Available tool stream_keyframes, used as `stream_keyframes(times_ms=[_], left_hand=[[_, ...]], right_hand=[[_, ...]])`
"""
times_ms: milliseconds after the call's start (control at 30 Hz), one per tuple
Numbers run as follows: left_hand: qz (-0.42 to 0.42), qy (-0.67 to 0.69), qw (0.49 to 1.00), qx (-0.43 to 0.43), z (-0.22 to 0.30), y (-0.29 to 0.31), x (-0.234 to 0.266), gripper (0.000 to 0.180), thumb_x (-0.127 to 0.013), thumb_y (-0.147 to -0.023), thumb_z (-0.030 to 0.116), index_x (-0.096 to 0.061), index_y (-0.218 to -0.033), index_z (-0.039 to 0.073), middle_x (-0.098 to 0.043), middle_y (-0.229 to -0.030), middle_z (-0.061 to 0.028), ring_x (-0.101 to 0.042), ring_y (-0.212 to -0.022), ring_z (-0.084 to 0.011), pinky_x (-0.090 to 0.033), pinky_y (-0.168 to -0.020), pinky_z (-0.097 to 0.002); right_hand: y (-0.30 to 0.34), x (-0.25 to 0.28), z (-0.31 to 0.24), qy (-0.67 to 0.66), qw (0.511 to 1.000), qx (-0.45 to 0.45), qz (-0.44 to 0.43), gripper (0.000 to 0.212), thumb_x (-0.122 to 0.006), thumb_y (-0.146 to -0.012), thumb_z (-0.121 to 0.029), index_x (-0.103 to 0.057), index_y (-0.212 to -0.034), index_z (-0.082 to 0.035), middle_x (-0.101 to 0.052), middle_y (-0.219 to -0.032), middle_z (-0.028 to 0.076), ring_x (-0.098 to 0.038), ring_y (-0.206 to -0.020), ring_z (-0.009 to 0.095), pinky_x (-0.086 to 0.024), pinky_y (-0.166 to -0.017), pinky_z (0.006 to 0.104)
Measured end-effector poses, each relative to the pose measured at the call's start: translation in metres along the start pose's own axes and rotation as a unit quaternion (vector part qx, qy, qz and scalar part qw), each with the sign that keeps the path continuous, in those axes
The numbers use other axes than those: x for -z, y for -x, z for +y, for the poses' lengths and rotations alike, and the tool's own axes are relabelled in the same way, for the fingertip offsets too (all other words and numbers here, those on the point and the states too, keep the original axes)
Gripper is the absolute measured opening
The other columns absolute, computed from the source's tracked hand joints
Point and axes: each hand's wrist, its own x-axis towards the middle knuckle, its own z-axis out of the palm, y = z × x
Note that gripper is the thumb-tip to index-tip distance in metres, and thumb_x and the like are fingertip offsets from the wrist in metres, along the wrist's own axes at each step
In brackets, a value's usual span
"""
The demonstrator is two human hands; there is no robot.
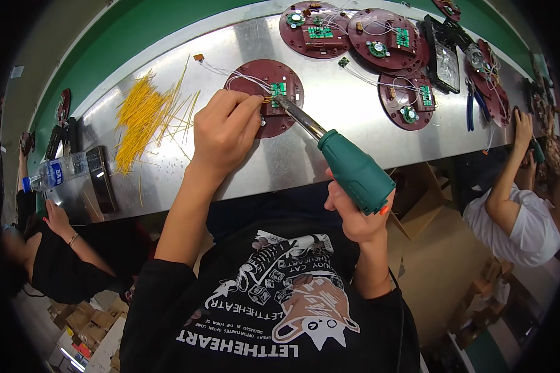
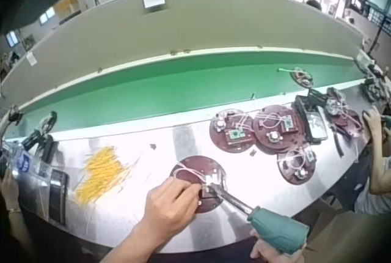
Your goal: Soldering electrical components onto circuit boards on an assembly line.
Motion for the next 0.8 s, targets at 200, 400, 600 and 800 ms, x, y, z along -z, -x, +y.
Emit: stream_keyframes(times_ms=[200,400,600,800], left_hand=[[0.001,-0.013,1.000,-0.009,-0.001,0.002,-0.001,0.023,-0.071,-0.067,0.001,-0.069,-0.090,0.002,-0.059,-0.080,-0.0055,-0.059,-0.070,-0.0217,-0.050,-0.055,-0.0333],[0.001,-0.018,1.000,-0.011,-0.001,0.002,-0.001,0.025,-0.071,-0.066,0.002,-0.069,-0.091,0.003,-0.059,-0.081,-0.0054,-0.059,-0.071,-0.0216,-0.050,-0.055,-0.0331],[0.002,-0.016,1.000,-0.010,0.000,0.004,-0.001,0.025,-0.071,-0.067,0.002,-0.069,-0.091,0.003,-0.059,-0.081,-0.0056,-0.060,-0.071,-0.0217,-0.050,-0.055,-0.0332],[0.005,-0.008,1.000,-0.012,0.000,0.004,-0.003,0.024,-0.070,-0.068,0.001,-0.069,-0.092,0.003,-0.059,-0.081,-0.0057,-0.060,-0.071,-0.0218,-0.050,-0.055,-0.0334]], right_hand=[[-0.001,-0.001,-0.001,-0.001,1.000,0.001,0.000,0.036,-0.056,-0.092,-0.002,-0.052,-0.126,0.009,-0.063,-0.103,0.021,-0.059,-0.056,0.018,-0.050,-0.048,0.0283],[-0.002,0.005,0.002,-0.016,1.000,-0.014,-0.012,0.038,-0.056,-0.092,-0.003,-0.052,-0.128,0.009,-0.061,-0.097,0.019,-0.058,-0.055,0.018,-0.049,-0.047,0.0277],[-0.004,0.004,-0.005,-0.012,1.000,-0.012,-0.003,0.039,-0.056,-0.091,-0.004,-0.052,-0.127,0.010,-0.062,-0.097,0.020,-0.058,-0.054,0.019,-0.048,-0.046,0.0281],[0.001,0.002,-0.005,-0.017,0.998,0.013,0.058,0.039,-0.054,-0.091,-0.005,-0.052,-0.127,0.011,-0.063,-0.098,0.020,-0.058,-0.049,0.020,-0.047,-0.044,0.0276]])
